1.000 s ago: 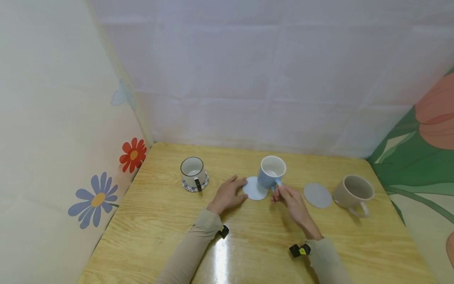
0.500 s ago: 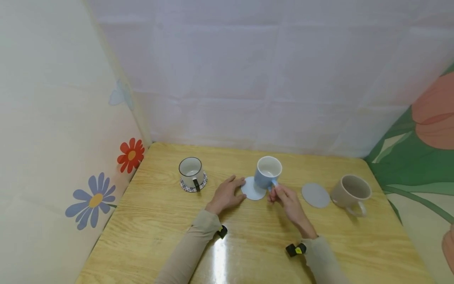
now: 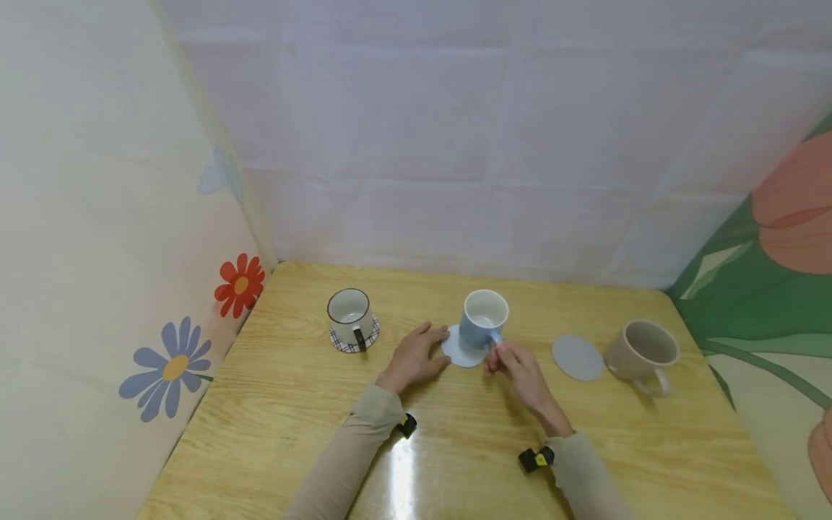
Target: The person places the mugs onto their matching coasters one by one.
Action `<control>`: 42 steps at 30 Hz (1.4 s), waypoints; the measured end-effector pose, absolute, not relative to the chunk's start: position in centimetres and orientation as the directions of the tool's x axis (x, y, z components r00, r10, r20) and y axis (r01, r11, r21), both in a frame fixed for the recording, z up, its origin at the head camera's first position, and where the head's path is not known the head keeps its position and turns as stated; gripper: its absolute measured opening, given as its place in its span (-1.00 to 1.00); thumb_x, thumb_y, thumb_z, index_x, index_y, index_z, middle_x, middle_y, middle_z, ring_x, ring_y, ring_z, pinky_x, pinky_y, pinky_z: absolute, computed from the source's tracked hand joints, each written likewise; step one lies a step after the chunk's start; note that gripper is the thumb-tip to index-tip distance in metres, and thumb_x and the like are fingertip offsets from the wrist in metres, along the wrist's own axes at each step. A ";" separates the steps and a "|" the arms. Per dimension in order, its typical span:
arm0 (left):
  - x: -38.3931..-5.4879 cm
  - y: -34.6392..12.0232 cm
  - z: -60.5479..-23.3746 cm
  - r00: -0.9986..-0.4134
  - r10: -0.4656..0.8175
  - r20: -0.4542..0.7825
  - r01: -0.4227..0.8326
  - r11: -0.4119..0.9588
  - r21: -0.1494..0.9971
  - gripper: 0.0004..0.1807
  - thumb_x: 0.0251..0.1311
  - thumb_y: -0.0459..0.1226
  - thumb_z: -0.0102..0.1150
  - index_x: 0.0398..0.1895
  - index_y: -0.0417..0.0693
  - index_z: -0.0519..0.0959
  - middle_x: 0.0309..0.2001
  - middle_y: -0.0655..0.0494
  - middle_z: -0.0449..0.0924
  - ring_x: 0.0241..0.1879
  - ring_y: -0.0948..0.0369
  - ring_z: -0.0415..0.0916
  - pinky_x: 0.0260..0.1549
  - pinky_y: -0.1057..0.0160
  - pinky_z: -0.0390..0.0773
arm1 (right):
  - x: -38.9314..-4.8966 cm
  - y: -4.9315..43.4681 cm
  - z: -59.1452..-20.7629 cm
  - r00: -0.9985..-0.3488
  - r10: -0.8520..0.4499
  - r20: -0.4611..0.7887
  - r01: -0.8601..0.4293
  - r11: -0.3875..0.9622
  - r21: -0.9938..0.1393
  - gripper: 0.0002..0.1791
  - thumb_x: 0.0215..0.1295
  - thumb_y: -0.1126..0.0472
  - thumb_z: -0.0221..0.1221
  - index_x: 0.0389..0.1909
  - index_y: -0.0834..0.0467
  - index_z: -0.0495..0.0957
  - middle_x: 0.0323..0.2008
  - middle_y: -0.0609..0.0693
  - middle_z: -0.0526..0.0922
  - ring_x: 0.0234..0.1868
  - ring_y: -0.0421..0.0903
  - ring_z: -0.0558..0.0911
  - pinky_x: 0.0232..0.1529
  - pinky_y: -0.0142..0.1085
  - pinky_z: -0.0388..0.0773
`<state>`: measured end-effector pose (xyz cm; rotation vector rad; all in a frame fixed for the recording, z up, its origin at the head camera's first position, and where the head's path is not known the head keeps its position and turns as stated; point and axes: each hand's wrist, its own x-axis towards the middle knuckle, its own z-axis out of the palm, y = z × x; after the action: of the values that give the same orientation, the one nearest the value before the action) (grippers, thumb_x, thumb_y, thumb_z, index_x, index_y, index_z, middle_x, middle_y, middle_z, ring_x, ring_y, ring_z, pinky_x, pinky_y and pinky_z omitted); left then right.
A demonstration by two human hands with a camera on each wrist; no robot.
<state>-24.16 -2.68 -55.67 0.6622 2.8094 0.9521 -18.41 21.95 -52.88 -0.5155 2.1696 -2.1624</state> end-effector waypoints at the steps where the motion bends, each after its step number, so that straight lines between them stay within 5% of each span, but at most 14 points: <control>1: -24.2 -2.7 -55.7 -0.900 0.433 0.047 0.372 0.708 0.600 -0.34 0.35 -0.09 0.41 0.50 0.01 0.51 0.56 0.12 0.43 0.64 -0.13 0.19 0.55 -0.30 0.27 | -18.4 21.9 -53.0 -0.943 -0.261 0.205 -0.206 -0.022 -0.978 -0.49 0.78 0.23 -0.19 -0.29 0.61 0.38 -0.33 0.14 0.53 -0.27 -0.13 0.65 -0.18 -0.30 0.75; 42: -24.3 -2.5 -55.5 -0.901 0.432 0.046 0.374 0.718 0.587 -0.33 0.35 -0.09 0.42 0.50 -0.02 0.51 0.55 0.11 0.44 0.64 -0.11 0.19 0.57 -0.25 0.26 | -18.8 21.0 -54.4 -0.934 -0.318 0.164 -0.163 -0.031 -0.986 -0.49 0.76 0.25 -0.16 -0.21 0.69 0.43 -0.31 0.15 0.63 -0.25 -0.15 0.69 -0.11 -0.30 0.78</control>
<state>-24.25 -2.51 -55.53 0.6643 2.8237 0.9324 -18.82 21.03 -54.37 -0.5256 2.1055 -2.1147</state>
